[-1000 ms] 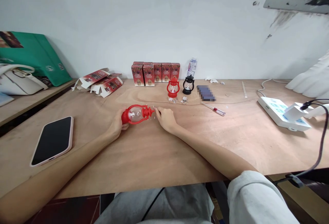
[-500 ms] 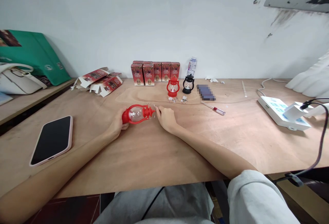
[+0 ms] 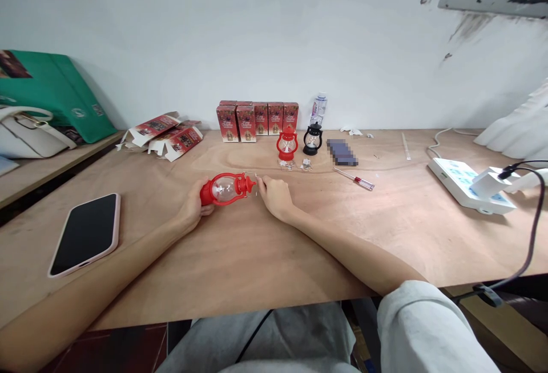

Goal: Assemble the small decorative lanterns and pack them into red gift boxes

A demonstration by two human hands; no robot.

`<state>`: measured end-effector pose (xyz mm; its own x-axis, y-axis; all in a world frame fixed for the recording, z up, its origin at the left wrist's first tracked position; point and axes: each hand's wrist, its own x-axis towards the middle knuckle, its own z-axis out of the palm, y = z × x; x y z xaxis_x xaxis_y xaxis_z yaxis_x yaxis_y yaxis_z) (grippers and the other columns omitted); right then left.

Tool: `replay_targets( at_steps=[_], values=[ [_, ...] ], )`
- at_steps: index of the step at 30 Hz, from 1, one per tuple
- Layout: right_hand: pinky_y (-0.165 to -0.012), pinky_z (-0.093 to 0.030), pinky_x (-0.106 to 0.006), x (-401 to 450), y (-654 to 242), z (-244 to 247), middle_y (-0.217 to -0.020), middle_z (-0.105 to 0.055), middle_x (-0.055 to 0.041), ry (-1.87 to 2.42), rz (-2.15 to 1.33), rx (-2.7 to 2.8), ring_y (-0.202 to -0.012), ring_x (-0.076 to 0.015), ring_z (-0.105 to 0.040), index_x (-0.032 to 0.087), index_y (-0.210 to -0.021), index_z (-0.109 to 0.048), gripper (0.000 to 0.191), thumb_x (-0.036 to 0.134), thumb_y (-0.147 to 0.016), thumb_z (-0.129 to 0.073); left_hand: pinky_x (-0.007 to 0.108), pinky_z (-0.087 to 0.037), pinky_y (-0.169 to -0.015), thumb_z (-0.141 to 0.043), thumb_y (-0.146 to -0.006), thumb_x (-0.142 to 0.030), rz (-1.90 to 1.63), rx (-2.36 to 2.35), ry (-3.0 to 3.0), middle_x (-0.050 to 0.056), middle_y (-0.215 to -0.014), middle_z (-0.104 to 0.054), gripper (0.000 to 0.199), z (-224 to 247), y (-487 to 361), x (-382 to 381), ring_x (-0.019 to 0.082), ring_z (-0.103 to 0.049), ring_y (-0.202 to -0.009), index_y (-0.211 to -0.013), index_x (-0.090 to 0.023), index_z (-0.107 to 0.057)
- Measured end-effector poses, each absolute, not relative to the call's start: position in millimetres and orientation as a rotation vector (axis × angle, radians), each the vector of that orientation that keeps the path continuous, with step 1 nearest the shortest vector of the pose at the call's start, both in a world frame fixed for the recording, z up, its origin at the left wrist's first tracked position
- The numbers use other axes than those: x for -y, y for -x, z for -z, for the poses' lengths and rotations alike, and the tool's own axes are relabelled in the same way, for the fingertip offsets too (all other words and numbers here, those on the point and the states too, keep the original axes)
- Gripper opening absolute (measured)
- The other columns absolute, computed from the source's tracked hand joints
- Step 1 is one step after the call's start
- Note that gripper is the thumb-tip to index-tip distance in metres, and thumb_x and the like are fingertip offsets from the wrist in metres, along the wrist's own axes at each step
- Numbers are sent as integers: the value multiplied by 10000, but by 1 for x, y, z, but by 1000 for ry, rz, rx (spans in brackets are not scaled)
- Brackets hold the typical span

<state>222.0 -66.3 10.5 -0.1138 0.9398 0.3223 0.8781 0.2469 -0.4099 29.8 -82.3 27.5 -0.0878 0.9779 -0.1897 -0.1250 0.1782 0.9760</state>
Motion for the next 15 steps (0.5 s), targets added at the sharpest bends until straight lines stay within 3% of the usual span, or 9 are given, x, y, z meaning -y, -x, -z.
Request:
replay_targets(
  at_steps=[15],
  values=[
    [-582, -254, -260, 67, -221, -13, -718, -701, -81, 1637, -152, 2101, -626, -161, -607, 151, -778, -648, 351, 243, -984, -380, 168, -87, -326, -409, -818, -427, -1164, -1257, -903, -53, -396, -343, 341, -28, -28, 82, 32, -160, -291, -573, -199, -342]
  ],
)
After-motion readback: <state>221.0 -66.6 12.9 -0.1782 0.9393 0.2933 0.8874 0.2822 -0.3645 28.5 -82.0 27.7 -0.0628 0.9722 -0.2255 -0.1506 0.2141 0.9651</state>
